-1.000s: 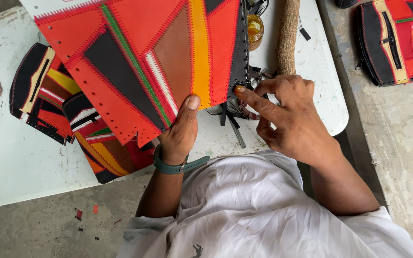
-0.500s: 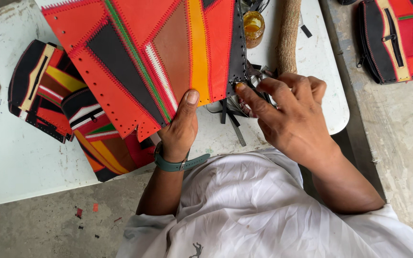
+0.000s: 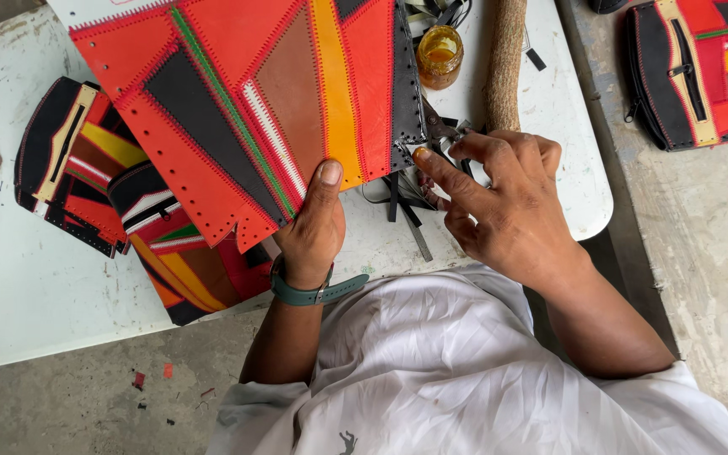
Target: The person holds a colorful patchwork leather bag on an outdoor table, dips their fingers into a jar of adhesive, and rubs the glue along the bag's edges and seams. They turn the bag to reach different sides and work through several finished bags laid out on the table.
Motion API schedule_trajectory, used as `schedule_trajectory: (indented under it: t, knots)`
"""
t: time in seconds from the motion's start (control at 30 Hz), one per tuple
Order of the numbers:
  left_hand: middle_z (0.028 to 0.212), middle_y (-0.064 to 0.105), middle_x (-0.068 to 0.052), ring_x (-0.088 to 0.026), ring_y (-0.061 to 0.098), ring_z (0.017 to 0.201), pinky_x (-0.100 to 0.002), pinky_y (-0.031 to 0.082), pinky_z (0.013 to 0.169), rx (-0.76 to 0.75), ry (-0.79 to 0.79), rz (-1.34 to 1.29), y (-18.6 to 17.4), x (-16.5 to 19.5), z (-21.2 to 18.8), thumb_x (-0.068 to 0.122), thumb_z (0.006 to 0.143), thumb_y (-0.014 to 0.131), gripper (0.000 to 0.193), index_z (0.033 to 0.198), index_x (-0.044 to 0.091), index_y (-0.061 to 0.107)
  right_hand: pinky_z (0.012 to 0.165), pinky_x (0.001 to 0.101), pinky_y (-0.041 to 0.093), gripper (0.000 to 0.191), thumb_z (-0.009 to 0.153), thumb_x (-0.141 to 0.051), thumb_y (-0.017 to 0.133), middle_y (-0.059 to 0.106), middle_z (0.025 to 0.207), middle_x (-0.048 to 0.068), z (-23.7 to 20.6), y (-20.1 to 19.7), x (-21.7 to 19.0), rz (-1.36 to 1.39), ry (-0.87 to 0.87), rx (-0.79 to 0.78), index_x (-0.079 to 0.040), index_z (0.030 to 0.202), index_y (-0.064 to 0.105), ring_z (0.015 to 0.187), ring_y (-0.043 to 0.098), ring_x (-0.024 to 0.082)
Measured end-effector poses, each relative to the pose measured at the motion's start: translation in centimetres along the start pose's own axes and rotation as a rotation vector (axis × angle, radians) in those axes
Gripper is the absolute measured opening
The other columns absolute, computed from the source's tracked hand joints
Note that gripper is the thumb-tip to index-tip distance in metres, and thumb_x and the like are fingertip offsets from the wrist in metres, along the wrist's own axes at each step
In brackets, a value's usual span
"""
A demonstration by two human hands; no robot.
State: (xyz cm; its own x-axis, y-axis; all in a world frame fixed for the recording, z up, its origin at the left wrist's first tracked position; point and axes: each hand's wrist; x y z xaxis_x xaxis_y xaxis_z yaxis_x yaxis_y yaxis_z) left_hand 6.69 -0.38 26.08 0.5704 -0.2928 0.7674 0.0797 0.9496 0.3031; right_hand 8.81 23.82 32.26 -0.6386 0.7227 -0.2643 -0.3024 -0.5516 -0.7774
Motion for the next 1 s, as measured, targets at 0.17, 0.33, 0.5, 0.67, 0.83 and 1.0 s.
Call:
schedule_trajectory:
  t: [0.17, 0.33, 0.5, 0.67, 0.83, 1.0]
  knots:
    - [0.149, 0.055, -0.009, -0.015, 0.054, 0.136, -0.031, 0.046, 0.121, 0.029, -0.035, -0.071, 0.0, -0.1, 0.0, -0.001, 0.111, 0.065, 0.036, 0.145, 0.001, 0.053, 0.098, 0.0448, 0.034, 0.064, 0.076, -0.003, 0.076, 0.059, 0.125, 0.008, 0.2, 0.5, 0.6, 0.000, 0.000, -0.005, -0.021, 0.138, 0.071, 0.117, 0.053, 0.029]
    - [0.143, 0.058, -0.015, -0.022, 0.063, 0.121, -0.041, 0.059, 0.096, 0.163, -0.107, -0.119, 0.4, -1.7, -0.5, 0.000, 0.110, 0.065, 0.037, 0.145, -0.003, 0.055, 0.095, 0.0451, 0.032, 0.046, 0.081, -0.006, 0.079, 0.063, 0.125, 0.003, 0.4, 0.4, 4.5, -0.041, 0.130, -0.019, -0.021, 0.124, 0.077, 0.115, 0.054, 0.027]
    - [0.146, 0.057, -0.013, -0.024, 0.063, 0.125, -0.046, 0.062, 0.091, 0.380, -0.285, -0.245, 1.6, -5.1, -0.5, 0.010, 0.105, 0.063, 0.047, 0.148, 0.002, 0.046, 0.103, 0.0460, 0.033, 0.051, 0.077, -0.019, 0.087, 0.057, 0.136, 0.009, 4.5, 2.2, 10.7, -0.091, 0.124, -0.083, -0.020, 0.127, 0.076, 0.125, 0.047, 0.033]
    - [0.141, 0.056, -0.004, -0.020, 0.057, 0.127, -0.051, 0.058, 0.102, 0.468, -0.466, -0.306, 0.6, -7.9, -0.5, 0.017, 0.099, 0.063, 0.054, 0.148, 0.012, 0.040, 0.106, 0.0491, 0.030, 0.061, 0.062, -0.025, 0.090, 0.054, 0.135, 0.010, 10.1, 6.2, 13.6, -0.147, 0.090, -0.337, -0.025, 0.123, 0.079, 0.127, 0.042, 0.035]
    - [0.143, 0.058, -0.007, -0.017, 0.055, 0.131, -0.054, 0.048, 0.121, 0.330, -0.448, -0.340, -3.1, -5.5, -4.2, 0.024, 0.109, 0.064, 0.047, 0.148, -0.001, 0.052, 0.112, 0.0480, 0.027, 0.056, 0.057, -0.027, 0.089, 0.053, 0.137, 0.003, 13.8, 9.6, 13.9, -0.212, 0.211, -0.596, -0.029, 0.112, 0.081, 0.126, 0.040, 0.033]
    - [0.133, 0.062, -0.009, -0.022, 0.060, 0.128, -0.048, 0.049, 0.114, 0.584, -0.349, -0.382, -7.3, -4.0, -5.4, 0.027, 0.103, 0.066, 0.046, 0.142, 0.008, 0.052, 0.108, 0.0539, 0.023, 0.058, 0.053, -0.021, 0.087, 0.053, 0.139, 0.000, 15.1, 9.5, 13.2, -0.244, 0.180, -0.714, -0.030, 0.111, 0.082, 0.126, 0.037, 0.033]
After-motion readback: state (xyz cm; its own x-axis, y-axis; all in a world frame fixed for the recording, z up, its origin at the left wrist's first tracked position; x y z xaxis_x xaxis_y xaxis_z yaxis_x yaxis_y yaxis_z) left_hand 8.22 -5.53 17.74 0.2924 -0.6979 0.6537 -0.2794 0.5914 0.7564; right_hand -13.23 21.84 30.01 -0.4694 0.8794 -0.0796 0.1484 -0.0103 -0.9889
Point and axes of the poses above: each hand's wrist, its own z-axis towards the middle knuckle, its own y-axis out of the palm, x = y × z
